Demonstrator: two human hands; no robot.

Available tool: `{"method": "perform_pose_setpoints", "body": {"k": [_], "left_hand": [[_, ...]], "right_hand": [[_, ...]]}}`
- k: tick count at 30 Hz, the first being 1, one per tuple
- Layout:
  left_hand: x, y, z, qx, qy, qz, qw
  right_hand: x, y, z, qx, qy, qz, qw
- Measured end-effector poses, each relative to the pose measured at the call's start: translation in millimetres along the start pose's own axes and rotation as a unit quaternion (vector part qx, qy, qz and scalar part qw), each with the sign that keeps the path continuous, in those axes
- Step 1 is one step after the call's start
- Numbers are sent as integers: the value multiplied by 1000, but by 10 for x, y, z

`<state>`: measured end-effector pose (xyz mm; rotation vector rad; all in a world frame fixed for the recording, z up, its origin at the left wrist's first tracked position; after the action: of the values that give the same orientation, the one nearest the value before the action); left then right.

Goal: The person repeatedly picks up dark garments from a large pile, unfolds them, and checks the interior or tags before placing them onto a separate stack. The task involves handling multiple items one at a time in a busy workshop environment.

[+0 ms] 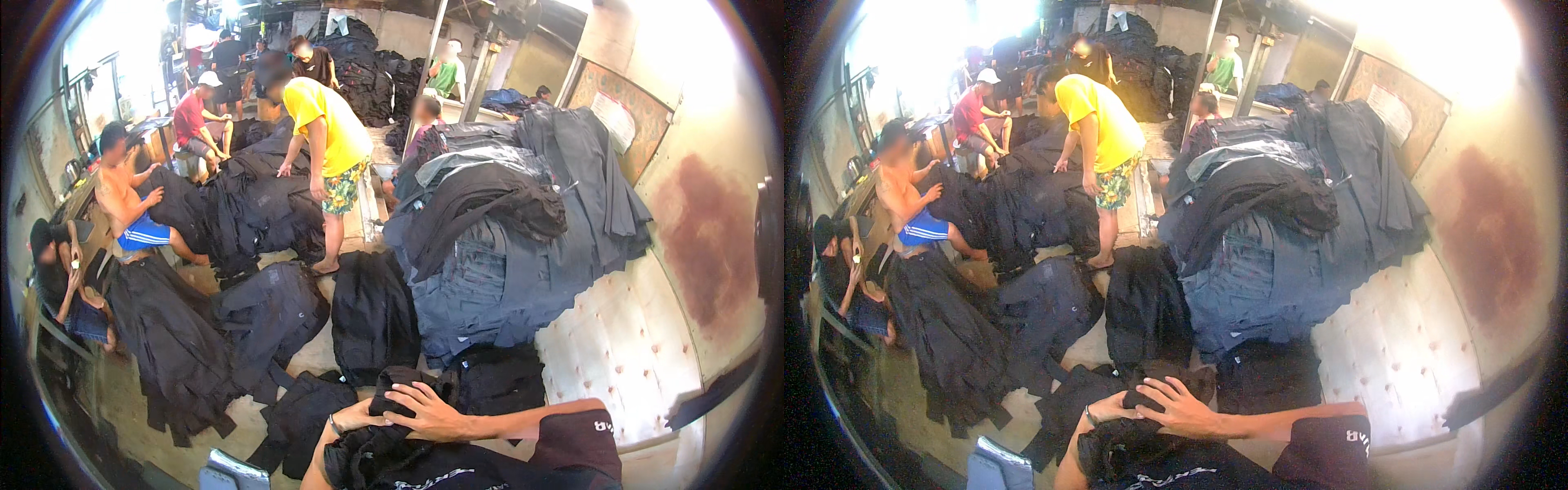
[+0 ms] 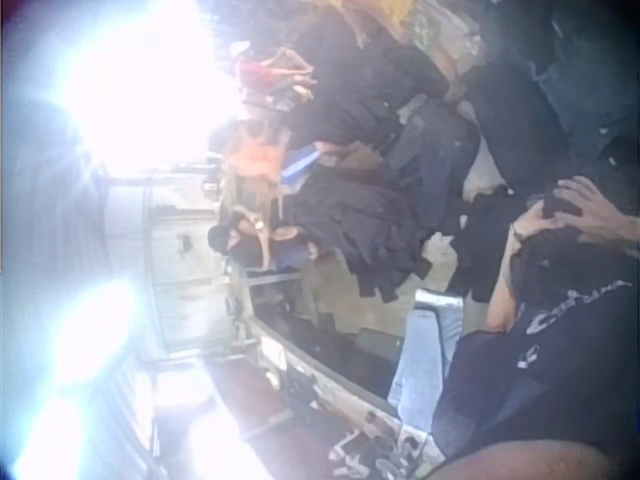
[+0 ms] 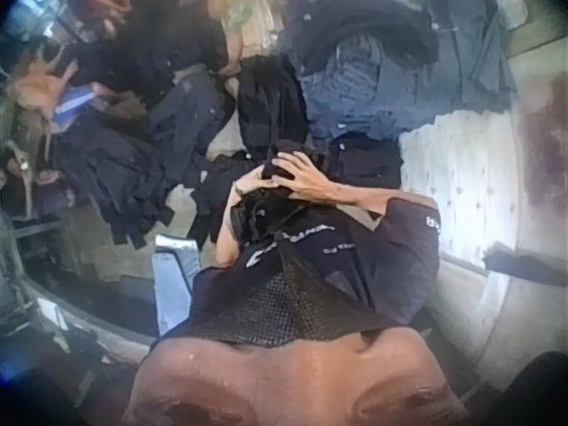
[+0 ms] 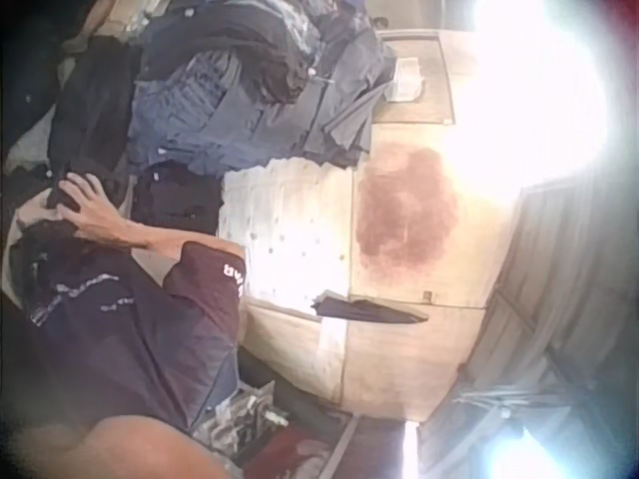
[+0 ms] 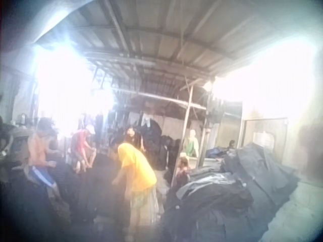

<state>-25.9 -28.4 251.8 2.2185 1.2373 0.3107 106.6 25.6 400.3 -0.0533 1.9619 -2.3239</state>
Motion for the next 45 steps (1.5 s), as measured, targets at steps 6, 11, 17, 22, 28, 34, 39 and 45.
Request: {"method": "perform_pose_setpoints", "body": {"k": [6,11,17,22,28,34,39,45], "left_hand": [[-259,-205,127,-60,1,-98,993],[-960,-641,-106,-43,43,-372,926],[-1482,-710,-900,-17,203,-445,872],[-1561,-720,-1173,-40,328,-424,843],[-1349,-577,-1318,-52,295,-482,823],[-523,-36,-1531,122,278,-472,828],[-568,-93,-1341,-25,284,-500,818],[-769,11,-1455,-16,276,-509,815]], "right_hand": [[-181,487,-16,142,97,268,948],[-303,408,-320,319,103,286,898],[-729,-409,-1533,231,367,140,890],[-1065,-1262,-1945,305,415,-152,843],[-144,-1727,-1445,192,369,-209,885],[1113,-852,-374,213,284,-46,934],[984,-532,-639,423,243,-119,865],[771,-907,-1339,288,342,-65,892]]}}
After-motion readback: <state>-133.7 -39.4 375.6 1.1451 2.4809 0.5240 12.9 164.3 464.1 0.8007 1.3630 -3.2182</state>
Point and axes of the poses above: each hand's wrist, its own x-axis towards the middle knuckle, its own y-axis out of the palm, z = x × y, the point moved 6 cm from there along x, towards the middle knuckle, and after that the axes turned 11 degrees about z, right-handed, at the moved point
